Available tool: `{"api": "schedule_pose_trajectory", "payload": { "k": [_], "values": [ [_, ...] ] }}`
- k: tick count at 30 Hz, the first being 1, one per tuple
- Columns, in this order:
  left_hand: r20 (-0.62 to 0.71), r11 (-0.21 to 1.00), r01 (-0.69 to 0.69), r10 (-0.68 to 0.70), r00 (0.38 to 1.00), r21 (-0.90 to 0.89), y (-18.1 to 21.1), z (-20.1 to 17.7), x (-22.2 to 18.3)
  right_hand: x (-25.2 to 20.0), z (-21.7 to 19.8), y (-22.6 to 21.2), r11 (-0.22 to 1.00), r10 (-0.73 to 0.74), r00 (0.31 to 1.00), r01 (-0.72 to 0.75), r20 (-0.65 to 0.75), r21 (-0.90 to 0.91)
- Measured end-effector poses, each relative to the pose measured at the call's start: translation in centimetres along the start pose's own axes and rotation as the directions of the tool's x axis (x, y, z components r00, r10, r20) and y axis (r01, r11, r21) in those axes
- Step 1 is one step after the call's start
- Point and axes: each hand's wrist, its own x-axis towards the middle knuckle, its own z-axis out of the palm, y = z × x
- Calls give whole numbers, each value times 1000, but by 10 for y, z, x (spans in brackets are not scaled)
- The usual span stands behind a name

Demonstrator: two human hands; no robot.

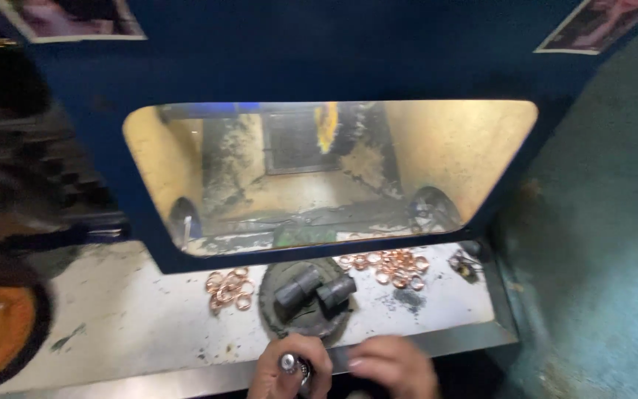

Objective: Polishing small copper rings using a handheld rotary tool at a jewelry workbench.

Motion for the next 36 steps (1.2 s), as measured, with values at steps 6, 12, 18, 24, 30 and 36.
{"api": "schedule_pose_trajectory", "payload": {
  "k": [6, 12, 18, 24, 30, 36],
  "values": [
    [-213, 860, -377, 320, 923, -345, 21, 35, -7, 40, 68, -106, 805, 317, 840, -483, -440, -344],
    [38, 832, -541, 541, 840, 120, 51, 0, 14, 0, 22, -27, 831, 383, 789, -522, 481, 195],
    [-79, -51, 79, -1, 997, 996, 119, -74, 45, -97, -7, 60, 713, 677, 725, -689, 125, 129],
    [110, -324, -110, -18, 994, 940, 119, -68, 80, -30, -42, 30, 594, 775, 547, -460, -317, 660],
    [158, -403, -176, -76, 984, 898, 99, -89, 89, -23, -45, 36, 714, 667, 656, -427, -354, 554],
    [160, -341, -180, -87, 983, 923, 98, -52, 96, -8, -52, 22, 664, 699, 636, -410, -326, 626]
  ]
}}
